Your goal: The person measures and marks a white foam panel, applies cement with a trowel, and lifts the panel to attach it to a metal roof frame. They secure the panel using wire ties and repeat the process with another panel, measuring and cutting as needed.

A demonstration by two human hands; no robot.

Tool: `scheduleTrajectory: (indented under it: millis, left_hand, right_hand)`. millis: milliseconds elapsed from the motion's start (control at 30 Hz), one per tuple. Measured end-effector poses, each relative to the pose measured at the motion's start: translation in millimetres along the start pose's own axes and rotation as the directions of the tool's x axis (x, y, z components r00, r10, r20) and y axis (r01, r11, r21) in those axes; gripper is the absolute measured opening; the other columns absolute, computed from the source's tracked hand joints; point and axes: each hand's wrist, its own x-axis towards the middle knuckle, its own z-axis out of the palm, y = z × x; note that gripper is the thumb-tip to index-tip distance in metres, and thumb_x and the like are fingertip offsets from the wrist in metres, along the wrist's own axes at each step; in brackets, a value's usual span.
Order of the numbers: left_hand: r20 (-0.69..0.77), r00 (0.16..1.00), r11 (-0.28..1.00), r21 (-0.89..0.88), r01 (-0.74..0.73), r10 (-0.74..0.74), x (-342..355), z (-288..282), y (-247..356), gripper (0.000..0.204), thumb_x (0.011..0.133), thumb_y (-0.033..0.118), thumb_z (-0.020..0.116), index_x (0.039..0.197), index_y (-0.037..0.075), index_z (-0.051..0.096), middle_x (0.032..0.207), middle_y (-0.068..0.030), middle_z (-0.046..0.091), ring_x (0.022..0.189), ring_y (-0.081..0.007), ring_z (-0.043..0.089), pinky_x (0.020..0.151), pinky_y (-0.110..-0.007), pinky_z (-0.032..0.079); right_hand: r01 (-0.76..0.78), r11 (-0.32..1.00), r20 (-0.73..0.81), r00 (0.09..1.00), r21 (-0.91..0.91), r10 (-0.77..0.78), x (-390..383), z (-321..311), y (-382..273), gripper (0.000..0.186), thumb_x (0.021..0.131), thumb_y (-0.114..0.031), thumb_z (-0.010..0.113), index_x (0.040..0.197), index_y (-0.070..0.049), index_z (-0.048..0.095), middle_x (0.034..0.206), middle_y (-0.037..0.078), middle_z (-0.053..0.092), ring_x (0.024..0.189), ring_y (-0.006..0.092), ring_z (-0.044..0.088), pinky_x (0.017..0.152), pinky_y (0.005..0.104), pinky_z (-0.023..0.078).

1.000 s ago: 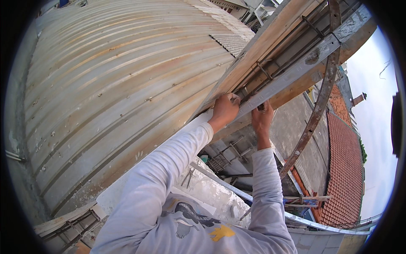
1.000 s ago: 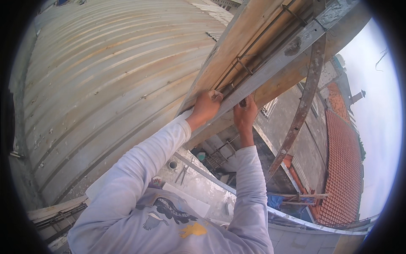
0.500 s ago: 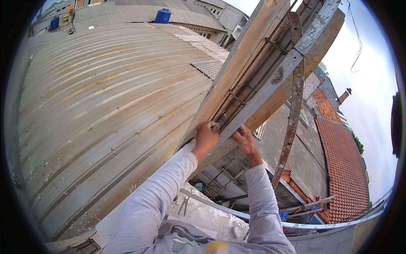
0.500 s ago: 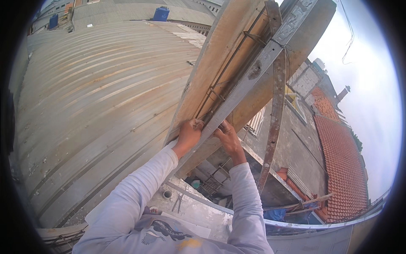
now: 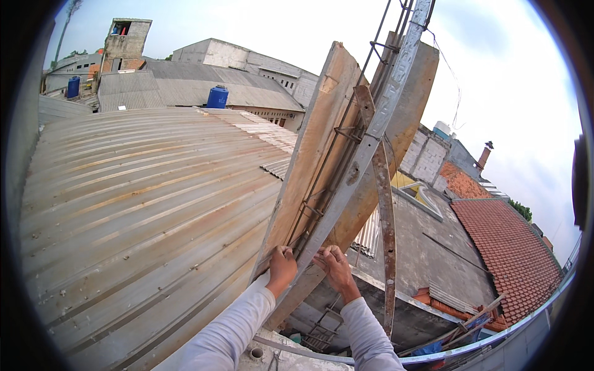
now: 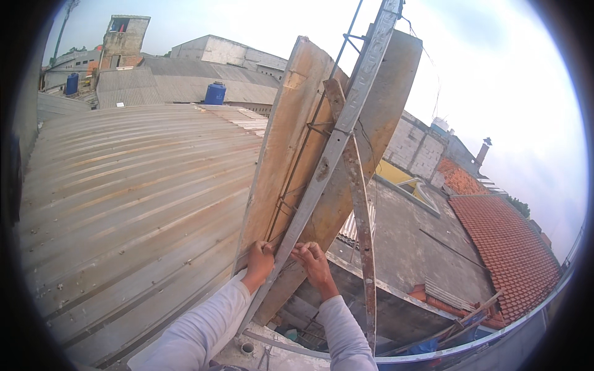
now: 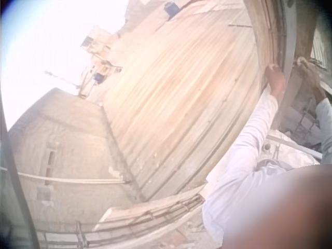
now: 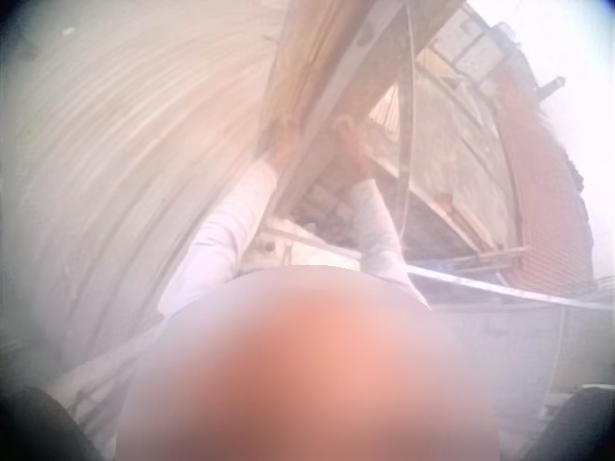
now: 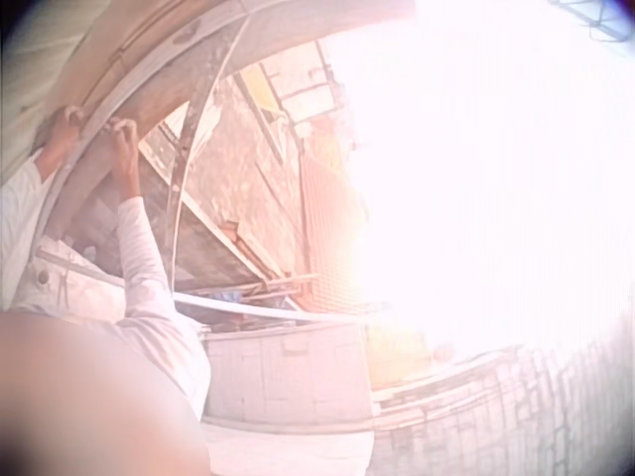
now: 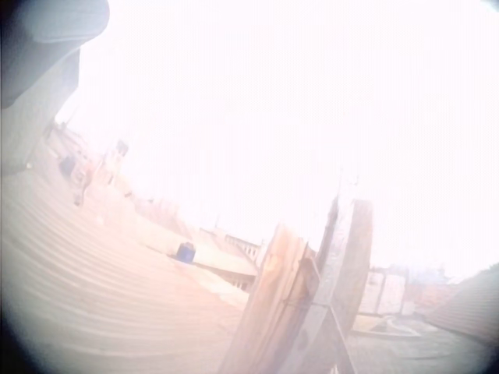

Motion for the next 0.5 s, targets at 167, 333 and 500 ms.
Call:
scheduleTrajectory:
  millis: [167,333,500]
  left_hand:
    - [0.099,0.981,0.93,-0.313,0.191,-0.168,-35.0,-14.5,11.2,0.019,0.109,0.019,0.045,0.118,0.003,0.046,0.081,-0.0094,0.061,0.065,-0.0202,0.067,0.058,-0.033,0.052]
    - [0.118,0.968,0.764,-0.596,0.249,-0.223,-79.3,-26.0,31.7,0.018,0.11,0.018,0.037,0.118,0.002,0.039,0.083,-0.0051,0.055,0.079,-0.0218,0.069,0.069,-0.034,0.058]
    - [0.213,0.955,0.741,-0.604,0.294,-0.205,-99.3,-24.3,28.0,0.029,0.111,0.025,0.039,0.128,0.001,0.042,0.081,-0.0035,0.052,0.091,-0.0217,0.067,0.079,-0.038,0.057]
  right_hand:
    - [-0.064,0.948,-0.198,0.98,-0.311,0.001,20.0,-21.2,32.6,0.019,0.107,-0.015,0.055,0.112,0.002,0.061,0.103,0.012,0.065,0.094,0.0229,0.069,0.093,0.0419,0.061]
    - [-0.13,0.976,-0.256,0.963,-0.174,0.082,54.6,-17.6,51.8,0.013,0.106,-0.011,0.055,0.108,0.0,0.061,0.1,0.01,0.07,0.086,0.0205,0.071,0.073,0.0348,0.061]
    - [-0.096,0.704,-0.157,0.987,-0.704,-0.023,73.8,-23.1,55.6,0.02,0.101,-0.011,0.059,0.113,0.0,0.072,0.095,0.008,0.075,0.086,0.017,0.072,0.072,0.0325,0.057]
